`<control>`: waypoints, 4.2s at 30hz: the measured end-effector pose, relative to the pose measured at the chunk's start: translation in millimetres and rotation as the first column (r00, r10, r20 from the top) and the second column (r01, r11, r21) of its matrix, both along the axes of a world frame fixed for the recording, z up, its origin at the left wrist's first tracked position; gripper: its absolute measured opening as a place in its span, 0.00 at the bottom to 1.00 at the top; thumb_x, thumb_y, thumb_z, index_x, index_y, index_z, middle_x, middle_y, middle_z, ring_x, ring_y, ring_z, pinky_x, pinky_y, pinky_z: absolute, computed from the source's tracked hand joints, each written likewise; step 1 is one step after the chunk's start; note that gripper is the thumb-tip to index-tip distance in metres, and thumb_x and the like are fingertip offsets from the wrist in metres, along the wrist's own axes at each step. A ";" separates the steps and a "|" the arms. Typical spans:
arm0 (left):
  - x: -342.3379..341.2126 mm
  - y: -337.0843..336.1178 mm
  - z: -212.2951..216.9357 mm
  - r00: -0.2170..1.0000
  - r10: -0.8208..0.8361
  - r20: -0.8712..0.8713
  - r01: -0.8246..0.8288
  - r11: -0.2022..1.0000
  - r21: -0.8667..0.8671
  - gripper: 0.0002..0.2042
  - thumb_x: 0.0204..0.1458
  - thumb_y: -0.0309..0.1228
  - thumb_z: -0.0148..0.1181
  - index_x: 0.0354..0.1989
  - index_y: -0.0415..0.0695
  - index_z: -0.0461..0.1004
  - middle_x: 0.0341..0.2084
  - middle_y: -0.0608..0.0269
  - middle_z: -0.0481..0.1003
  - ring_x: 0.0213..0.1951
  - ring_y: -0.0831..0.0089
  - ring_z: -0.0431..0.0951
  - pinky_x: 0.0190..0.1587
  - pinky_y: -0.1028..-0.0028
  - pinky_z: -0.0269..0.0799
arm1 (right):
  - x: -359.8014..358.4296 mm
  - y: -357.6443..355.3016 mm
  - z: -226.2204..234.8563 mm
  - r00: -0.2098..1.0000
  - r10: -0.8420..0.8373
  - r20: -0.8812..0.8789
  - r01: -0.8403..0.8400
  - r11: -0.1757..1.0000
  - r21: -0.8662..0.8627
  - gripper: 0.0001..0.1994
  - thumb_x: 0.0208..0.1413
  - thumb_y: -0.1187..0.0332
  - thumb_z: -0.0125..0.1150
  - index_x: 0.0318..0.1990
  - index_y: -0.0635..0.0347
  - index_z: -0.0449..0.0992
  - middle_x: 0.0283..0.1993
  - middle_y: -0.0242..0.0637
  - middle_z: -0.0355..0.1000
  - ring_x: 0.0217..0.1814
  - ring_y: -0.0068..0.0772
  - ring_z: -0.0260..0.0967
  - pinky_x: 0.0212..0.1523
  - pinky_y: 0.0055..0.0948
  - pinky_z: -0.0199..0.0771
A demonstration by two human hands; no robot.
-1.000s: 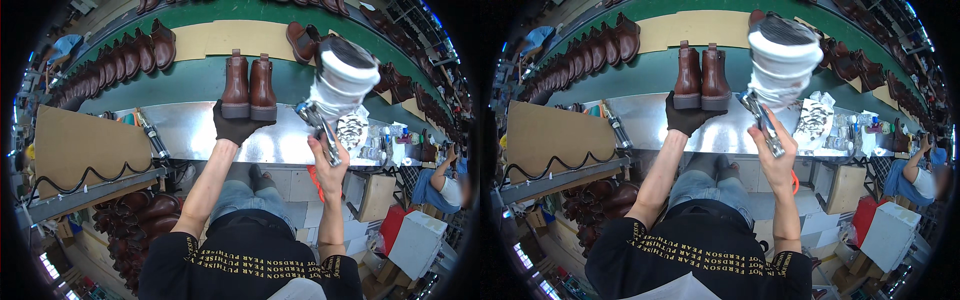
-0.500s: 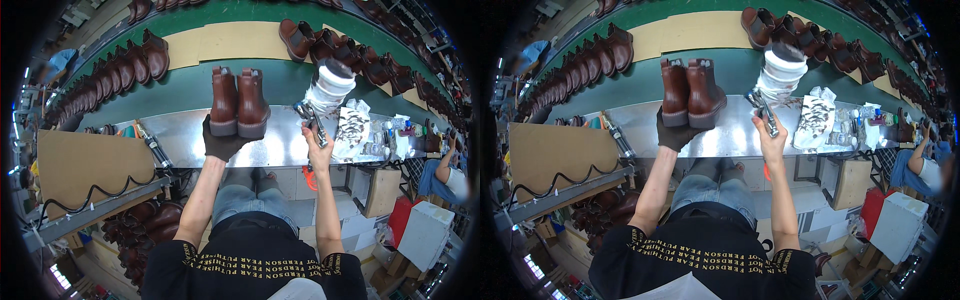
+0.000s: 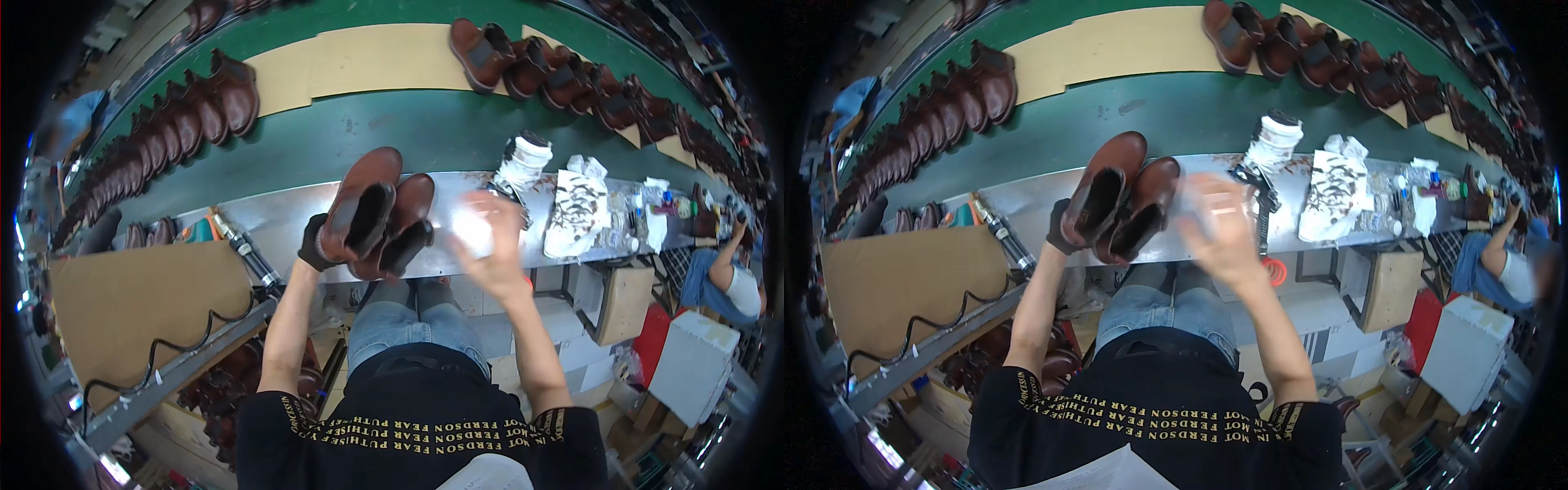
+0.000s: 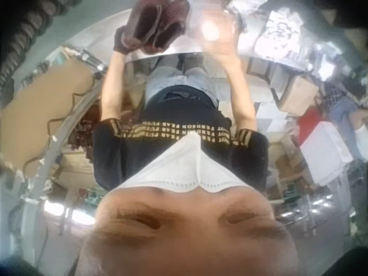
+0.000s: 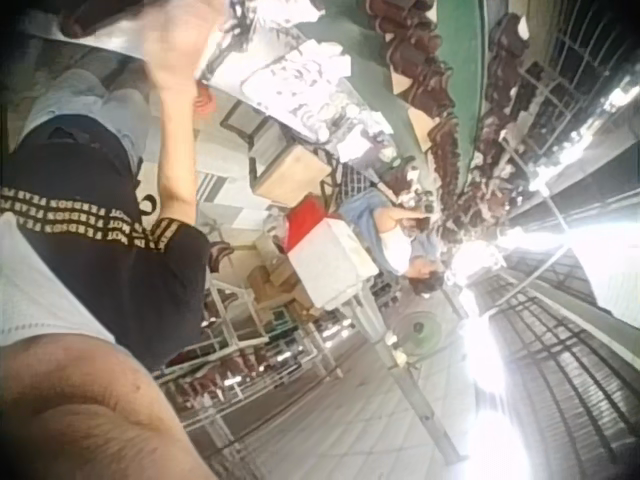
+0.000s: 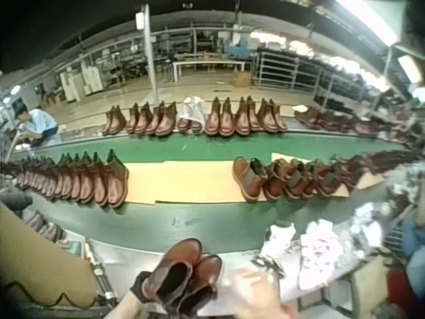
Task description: The worker is polishing and cleaning brown leather boots at a footwear manufacturing assembly line, using a cloth and a spray tool.
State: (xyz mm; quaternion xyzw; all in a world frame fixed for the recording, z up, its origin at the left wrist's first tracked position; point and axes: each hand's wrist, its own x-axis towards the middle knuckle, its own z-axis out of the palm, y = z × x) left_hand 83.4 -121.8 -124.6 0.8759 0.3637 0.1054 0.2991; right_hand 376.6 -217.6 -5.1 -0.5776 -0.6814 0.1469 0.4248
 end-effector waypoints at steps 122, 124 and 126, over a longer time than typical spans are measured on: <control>-114.1 457.7 -10.7 0.262 0.879 0.399 -0.956 0.178 0.235 0.12 0.51 0.31 0.50 0.42 0.42 0.74 0.28 0.54 0.75 0.33 0.64 0.76 0.42 0.68 0.69 | 66.3 -11.3 -111.0 0.658 -0.751 -0.062 0.591 0.565 -0.576 0.16 0.45 0.67 0.69 0.30 0.59 0.64 0.22 0.21 0.57 0.23 0.14 0.49 0.24 0.17 0.54; -140.5 480.1 -20.1 0.302 0.874 0.381 -0.929 0.179 0.325 0.12 0.51 0.30 0.50 0.42 0.42 0.74 0.28 0.54 0.75 0.34 0.63 0.76 0.42 0.68 0.69 | 77.9 -21.5 -120.1 0.505 -0.848 -0.162 0.621 0.487 -0.614 0.14 0.47 0.66 0.68 0.29 0.60 0.66 0.23 0.21 0.59 0.24 0.15 0.50 0.24 0.18 0.54; -147.7 486.9 -10.1 0.331 0.867 0.373 -0.890 0.155 0.429 0.13 0.51 0.30 0.50 0.43 0.42 0.74 0.29 0.53 0.75 0.34 0.63 0.76 0.43 0.67 0.70 | 99.2 -31.5 -136.4 0.550 -0.832 -0.074 0.594 0.452 -0.666 0.13 0.49 0.65 0.67 0.28 0.61 0.68 0.23 0.21 0.59 0.25 0.15 0.51 0.24 0.19 0.54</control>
